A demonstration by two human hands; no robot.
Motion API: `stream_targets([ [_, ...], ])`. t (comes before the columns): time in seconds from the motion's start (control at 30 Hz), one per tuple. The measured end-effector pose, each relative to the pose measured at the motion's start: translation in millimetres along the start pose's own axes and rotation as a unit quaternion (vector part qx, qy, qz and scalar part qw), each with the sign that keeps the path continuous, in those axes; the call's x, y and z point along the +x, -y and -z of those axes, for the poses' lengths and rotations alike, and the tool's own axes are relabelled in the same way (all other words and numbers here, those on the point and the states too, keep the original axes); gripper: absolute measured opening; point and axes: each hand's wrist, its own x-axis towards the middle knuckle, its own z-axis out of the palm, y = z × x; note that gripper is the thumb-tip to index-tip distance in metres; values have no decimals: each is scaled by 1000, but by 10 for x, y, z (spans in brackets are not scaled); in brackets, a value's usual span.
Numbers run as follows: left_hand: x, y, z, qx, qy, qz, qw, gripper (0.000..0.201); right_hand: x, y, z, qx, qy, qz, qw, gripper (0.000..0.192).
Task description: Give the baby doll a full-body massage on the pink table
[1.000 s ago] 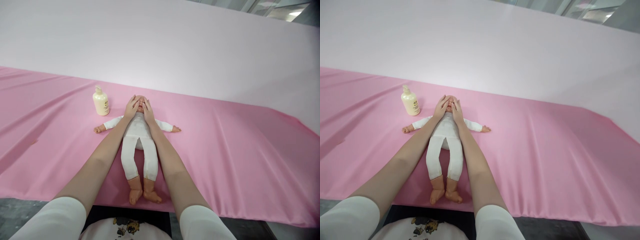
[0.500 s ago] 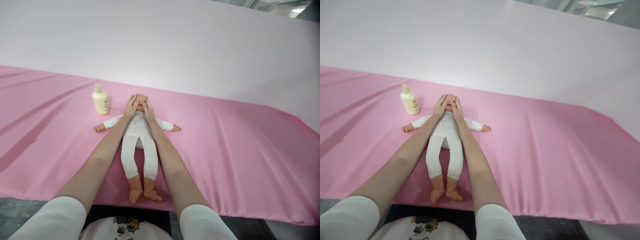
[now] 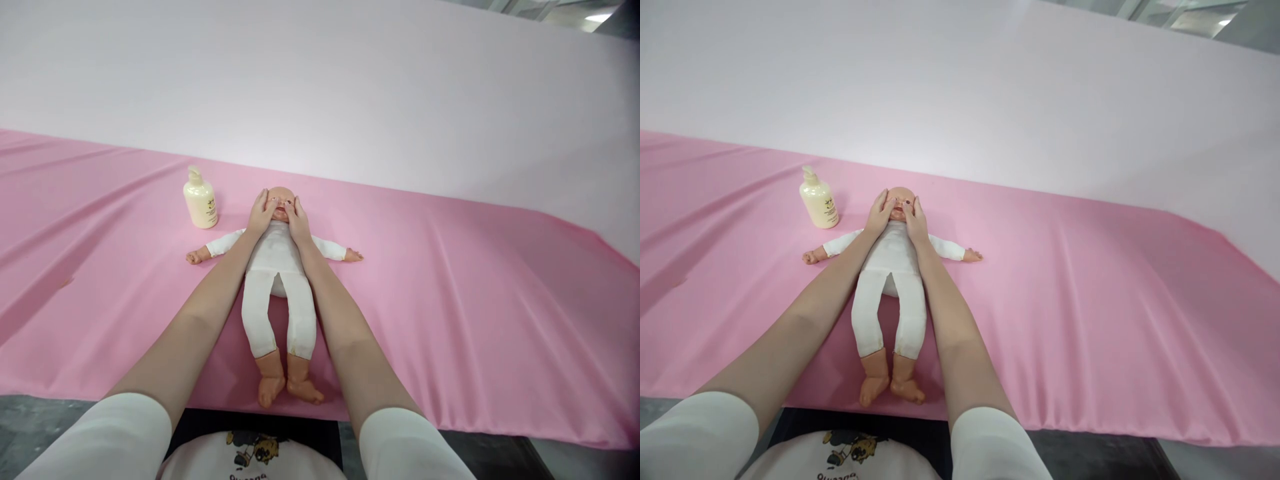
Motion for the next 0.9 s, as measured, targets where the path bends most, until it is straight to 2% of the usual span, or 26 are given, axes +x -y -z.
stream_targets([
  [0.13,3,41,17,9,36,-78,996,56,33,-16,-1,-5,28,62,998,97],
  [0.23,35,104,27,24,50,-117,992,59,51,-24,0,-9,42,71,997,97],
  [0.4,109,235,14,47,43,-113,992,63,33,-22,-8,9,20,55,998,101],
  [0.53,138,296,-2,43,15,-59,997,72,19,-30,-15,15,-4,6,1000,112],
  [0.6,138,299,-1,43,9,-49,998,73,31,-43,-15,18,-1,9,1000,108],
  [0.77,111,247,25,42,47,-126,990,64,81,-71,-4,7,40,76,996,94],
  [0.9,100,220,35,39,53,-138,988,64,88,-63,9,3,56,82,995,92],
])
